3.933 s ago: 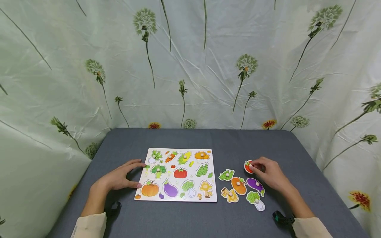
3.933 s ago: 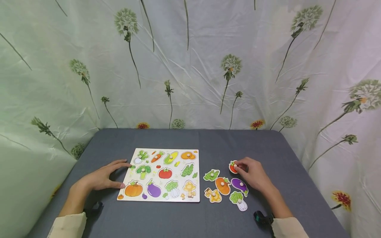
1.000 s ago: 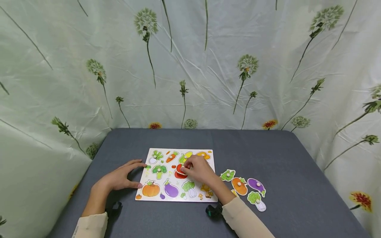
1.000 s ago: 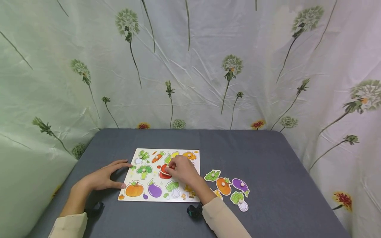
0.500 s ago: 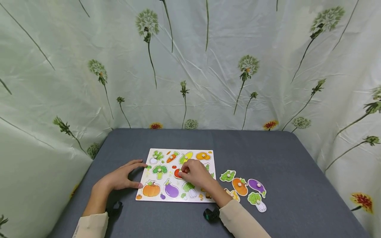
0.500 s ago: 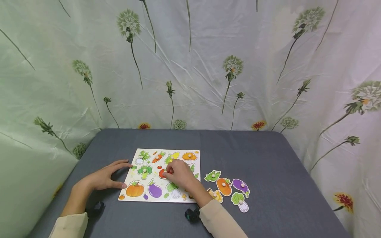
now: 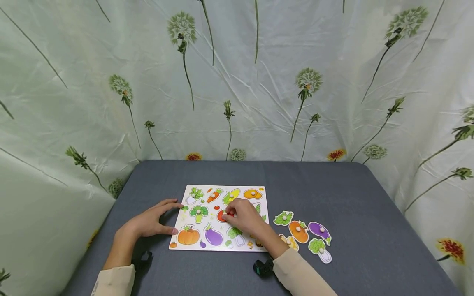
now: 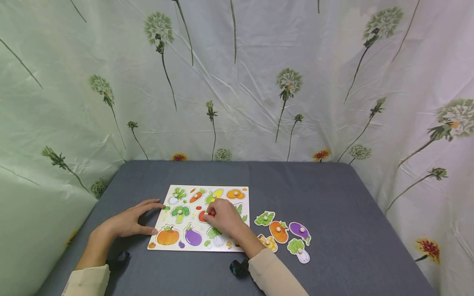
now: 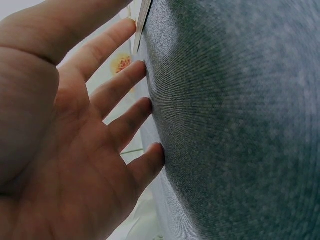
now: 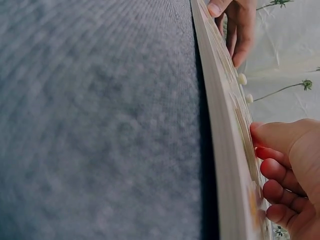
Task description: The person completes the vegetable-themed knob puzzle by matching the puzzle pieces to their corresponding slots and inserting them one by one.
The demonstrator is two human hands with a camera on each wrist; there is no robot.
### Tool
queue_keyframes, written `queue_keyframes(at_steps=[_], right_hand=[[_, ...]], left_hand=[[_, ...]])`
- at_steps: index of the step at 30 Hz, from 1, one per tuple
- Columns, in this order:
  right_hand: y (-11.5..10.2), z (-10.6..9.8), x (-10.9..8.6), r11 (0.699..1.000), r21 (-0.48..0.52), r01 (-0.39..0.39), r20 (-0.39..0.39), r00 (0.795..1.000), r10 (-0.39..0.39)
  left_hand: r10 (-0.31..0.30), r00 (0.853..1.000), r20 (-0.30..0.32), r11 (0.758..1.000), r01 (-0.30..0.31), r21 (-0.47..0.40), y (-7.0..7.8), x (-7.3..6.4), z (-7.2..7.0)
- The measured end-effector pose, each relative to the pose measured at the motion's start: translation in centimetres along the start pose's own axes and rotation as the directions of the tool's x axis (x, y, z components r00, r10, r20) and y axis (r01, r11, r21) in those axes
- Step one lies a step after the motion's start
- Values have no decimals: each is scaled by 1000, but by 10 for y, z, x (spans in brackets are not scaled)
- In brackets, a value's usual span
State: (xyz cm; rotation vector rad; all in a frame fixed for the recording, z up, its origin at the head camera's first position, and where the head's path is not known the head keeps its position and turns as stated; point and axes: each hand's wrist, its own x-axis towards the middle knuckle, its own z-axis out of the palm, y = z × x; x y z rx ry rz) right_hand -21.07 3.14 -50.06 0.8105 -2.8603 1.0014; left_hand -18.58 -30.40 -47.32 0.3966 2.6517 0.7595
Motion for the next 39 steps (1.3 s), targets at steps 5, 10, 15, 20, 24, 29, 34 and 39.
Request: queue_keyframes(at_steps=[5,10,15,20,24,29,34,39], right_hand=[[0,1,0,1000,2,1,-9,1000,-1],[1,1,-1,1000,25,4,-11,1000,-4],[4,-2,-4,997,68,23,-18,1000,-22],[7,-7,-6,995,97,38,-32,999,-35],[8,-11,-8,994,106,7,-38,999,-3],[8,-21,-11,996,91,-16,-49,999,20],[10,-34,-14,997,75,18,-96,995,-11],[17,-47,-19,998,54,19,-127,992,-12]], left_hand=[[-1,1000,1,1000,1,1,-1,0,0],[-9,1000,7,1000,9,-1,0,0,-1],[-7,1000,6,1000,7,0,0,1,-1],[-5,1000,1,1000,5,8,0,1,-1],[-6,1000,0,1000,6,13,-1,2,0],[-9,1000,1,1000,9,11,-2,3,1],[-10,1000,-1,1000,10,16,-3,2,0],[8,1000,0,1000,-8,26,-3,2,0]])
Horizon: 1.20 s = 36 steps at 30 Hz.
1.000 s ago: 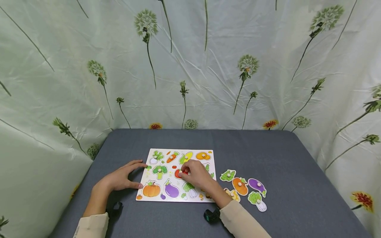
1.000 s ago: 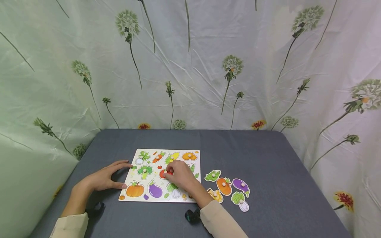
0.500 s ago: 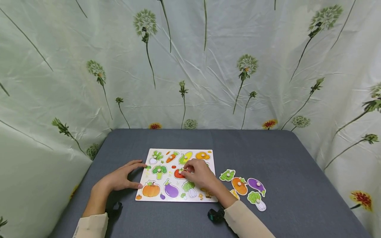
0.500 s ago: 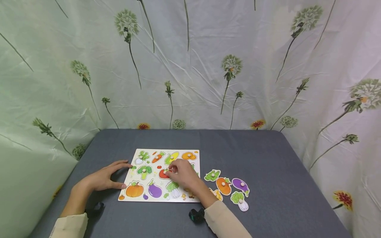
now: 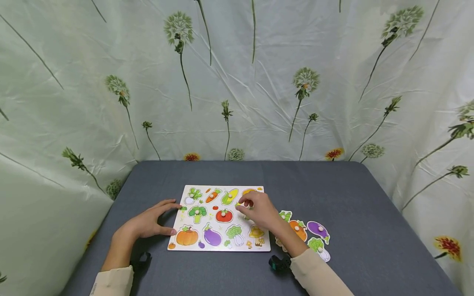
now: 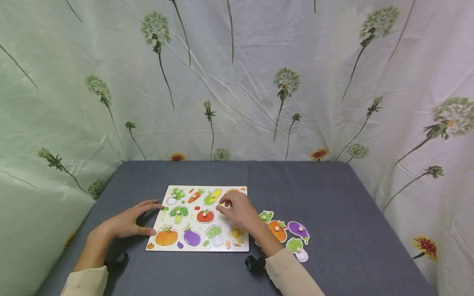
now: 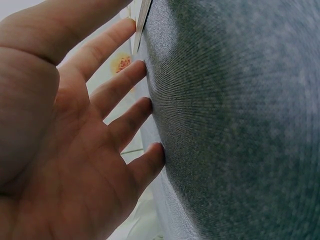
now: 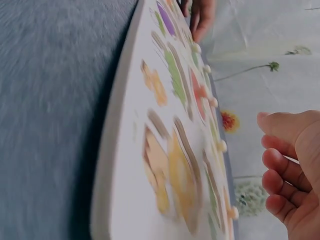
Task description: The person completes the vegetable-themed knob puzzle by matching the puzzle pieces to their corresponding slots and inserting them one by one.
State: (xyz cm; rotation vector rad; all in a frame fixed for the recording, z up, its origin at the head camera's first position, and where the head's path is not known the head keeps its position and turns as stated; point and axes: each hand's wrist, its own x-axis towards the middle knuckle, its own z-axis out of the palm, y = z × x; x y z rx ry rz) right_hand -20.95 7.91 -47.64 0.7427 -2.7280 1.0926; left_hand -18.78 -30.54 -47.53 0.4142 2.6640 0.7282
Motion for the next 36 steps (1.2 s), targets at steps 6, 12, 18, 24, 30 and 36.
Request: queue_keyframes(at_steps=[6,12,18,24,30,36], right_hand=[[11,-18,-5,1000,-7,-2,-43,999,2],[22,-38,-14,999,-24,-45,-70,997,43],[38,-55,-24,997,-37,-73,-89,994,69],[53,-67,-34,994,-32,-101,-82,992,98],[66,-73,-47,990,-58,-132,-61,990,129],[74,-76,-60,984,-59,-169,-28,986,167]], left_hand=[[1,1000,-2,1000,-1,-5,-2,0,0],[3,1000,4,1000,-3,-15,-1,0,-1],[-20,1000,9,1000,20,-21,-1,-1,-1],[-1,1000,4,1000,1,-28,-1,-2,-1],[3,1000,4,1000,-3,-18,-1,-2,-1],[3,1000,-3,1000,-4,-25,-1,1,1]])
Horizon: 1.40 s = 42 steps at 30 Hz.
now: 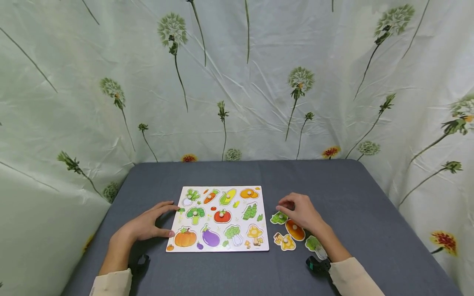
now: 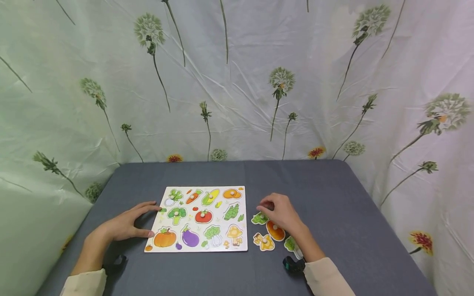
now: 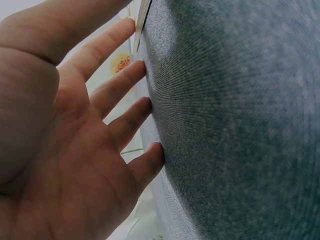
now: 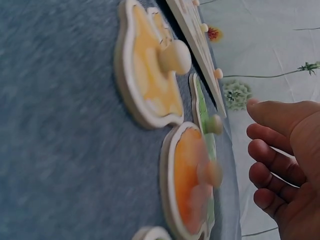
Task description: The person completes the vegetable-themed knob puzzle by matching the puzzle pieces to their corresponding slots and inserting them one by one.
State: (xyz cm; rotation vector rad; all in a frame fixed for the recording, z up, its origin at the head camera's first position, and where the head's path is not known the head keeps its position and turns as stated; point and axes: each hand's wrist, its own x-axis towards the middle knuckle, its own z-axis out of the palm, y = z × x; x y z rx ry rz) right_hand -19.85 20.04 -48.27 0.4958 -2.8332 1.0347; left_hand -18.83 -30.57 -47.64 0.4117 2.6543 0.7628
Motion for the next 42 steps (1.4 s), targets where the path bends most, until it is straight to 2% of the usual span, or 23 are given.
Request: queue_keyframes(at_steps=[3,15,22,42], right_hand=[[3,-1,-5,1000,-18,-11,21,1000,11],[13,3,-16,997,-72,-29,63,997,33],[13,6,-18,996,-83,7,54,999,-2],[13,13,-23,998,-56,-16,8,1000,17]], left_hand=[[16,1000,4,1000,-16,0,0,0,1],[2,1000,6,1000,-2,2,-1,0,0],[0,1000,0,1000,0,-8,-2,0,0],[-15,1000,7,1000,15,2,2,-1,1]])
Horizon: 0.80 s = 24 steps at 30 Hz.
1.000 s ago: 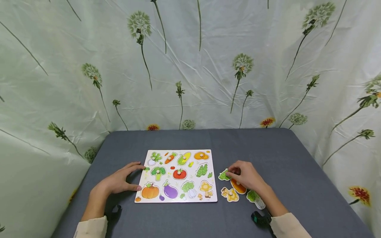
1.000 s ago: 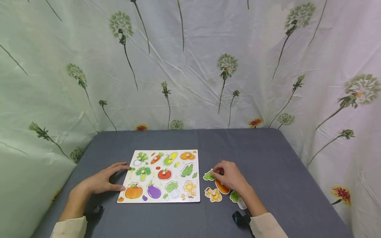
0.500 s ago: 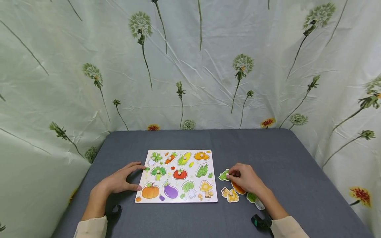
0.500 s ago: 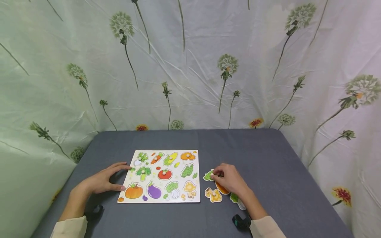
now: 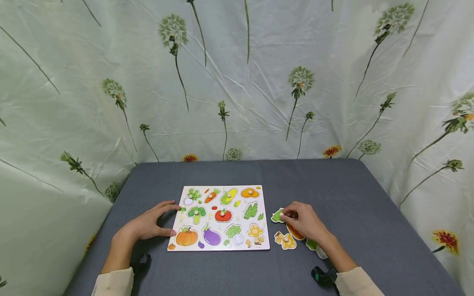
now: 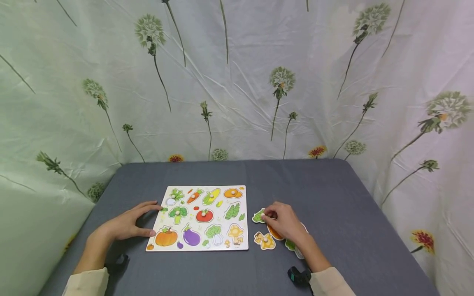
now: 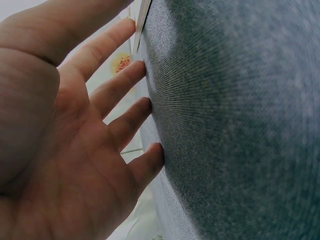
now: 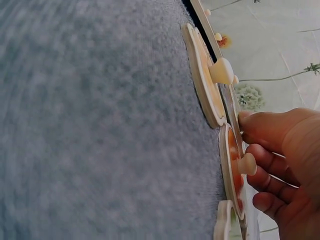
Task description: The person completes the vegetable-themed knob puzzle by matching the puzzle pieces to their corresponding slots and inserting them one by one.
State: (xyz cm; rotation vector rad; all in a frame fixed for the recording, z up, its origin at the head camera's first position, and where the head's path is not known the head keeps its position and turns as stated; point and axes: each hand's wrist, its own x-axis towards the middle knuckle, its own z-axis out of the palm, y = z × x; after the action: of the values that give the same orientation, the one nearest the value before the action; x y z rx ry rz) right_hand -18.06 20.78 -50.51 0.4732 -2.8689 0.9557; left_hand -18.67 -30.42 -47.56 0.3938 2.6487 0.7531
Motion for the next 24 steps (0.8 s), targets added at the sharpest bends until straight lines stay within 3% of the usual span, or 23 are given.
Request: queue_keyframes(at_steps=[12,18,24], right_hand=[[3,-14,1,999,33,5,-33,999,-4],[-4,-21,10,1000,-1,21,-66,998,-21],[-16,-17,24,999,31,38,-58,998,-36]], left_hand=[[6,1000,-11,1000,-6,13,2,-1,0],[17,1000,-14,1000,-17,11,1,-1,0],[15,1000,-11,1000,-15,12,3,-1,-1]])
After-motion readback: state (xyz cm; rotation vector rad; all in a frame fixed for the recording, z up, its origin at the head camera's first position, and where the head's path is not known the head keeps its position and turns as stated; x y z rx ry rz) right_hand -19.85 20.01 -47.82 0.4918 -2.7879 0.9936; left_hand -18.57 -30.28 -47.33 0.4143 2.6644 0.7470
